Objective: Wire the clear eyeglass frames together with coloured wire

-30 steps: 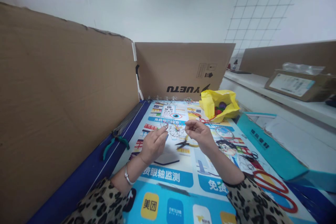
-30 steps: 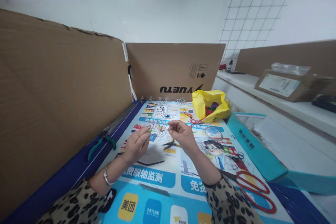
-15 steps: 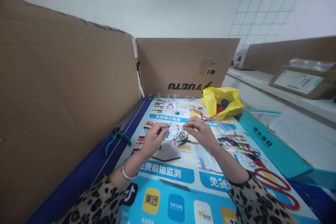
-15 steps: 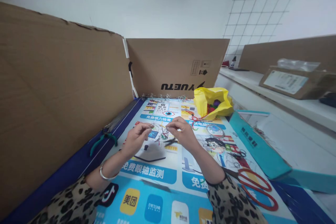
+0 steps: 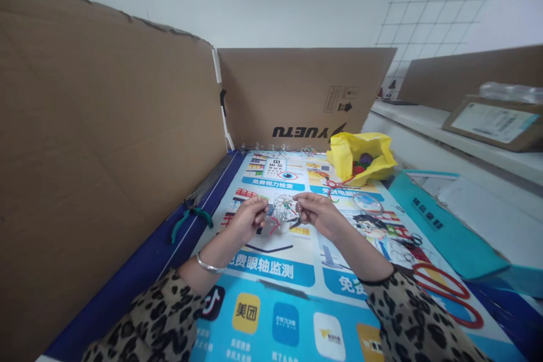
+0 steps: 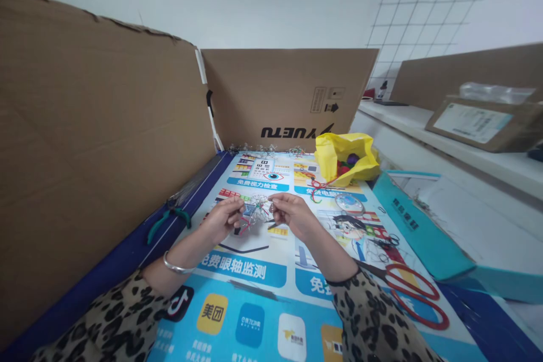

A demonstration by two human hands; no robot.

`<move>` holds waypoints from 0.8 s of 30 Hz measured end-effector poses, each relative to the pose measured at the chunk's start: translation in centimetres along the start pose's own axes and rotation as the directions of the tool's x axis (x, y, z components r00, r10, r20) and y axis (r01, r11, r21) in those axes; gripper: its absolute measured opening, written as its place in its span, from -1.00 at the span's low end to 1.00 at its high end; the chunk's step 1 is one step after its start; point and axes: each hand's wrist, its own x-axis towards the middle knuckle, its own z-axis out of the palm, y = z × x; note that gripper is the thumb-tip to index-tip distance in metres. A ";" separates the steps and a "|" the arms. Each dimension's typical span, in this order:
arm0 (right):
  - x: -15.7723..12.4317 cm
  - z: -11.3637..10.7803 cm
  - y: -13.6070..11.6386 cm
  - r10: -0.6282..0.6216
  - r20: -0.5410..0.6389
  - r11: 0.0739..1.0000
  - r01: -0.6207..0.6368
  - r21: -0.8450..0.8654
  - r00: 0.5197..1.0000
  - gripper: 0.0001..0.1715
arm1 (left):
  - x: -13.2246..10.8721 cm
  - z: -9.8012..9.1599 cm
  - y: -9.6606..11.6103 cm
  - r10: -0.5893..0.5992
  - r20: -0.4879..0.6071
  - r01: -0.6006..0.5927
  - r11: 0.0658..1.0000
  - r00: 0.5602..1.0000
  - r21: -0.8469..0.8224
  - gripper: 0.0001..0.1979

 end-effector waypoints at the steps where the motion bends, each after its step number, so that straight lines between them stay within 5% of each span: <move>1: 0.0 0.0 0.1 0.002 0.018 1.000 -0.002 0.015 1.000 -0.73 | 0.1 -0.2 -0.2 -0.007 0.000 0.007 1.000 1.000 -0.010 -0.73; 11: -0.8 1.3 -0.2 -0.021 0.135 0.999 0.016 0.036 0.991 -0.57 | 0.4 -0.2 -1.4 -0.062 0.033 0.063 0.997 0.998 -0.040 -0.77; 24: 0.1 1.1 0.8 -0.068 -0.085 0.998 0.067 -0.010 0.994 -0.66 | 0.3 -0.2 -1.7 -0.129 0.037 0.130 0.991 0.991 -0.033 -0.72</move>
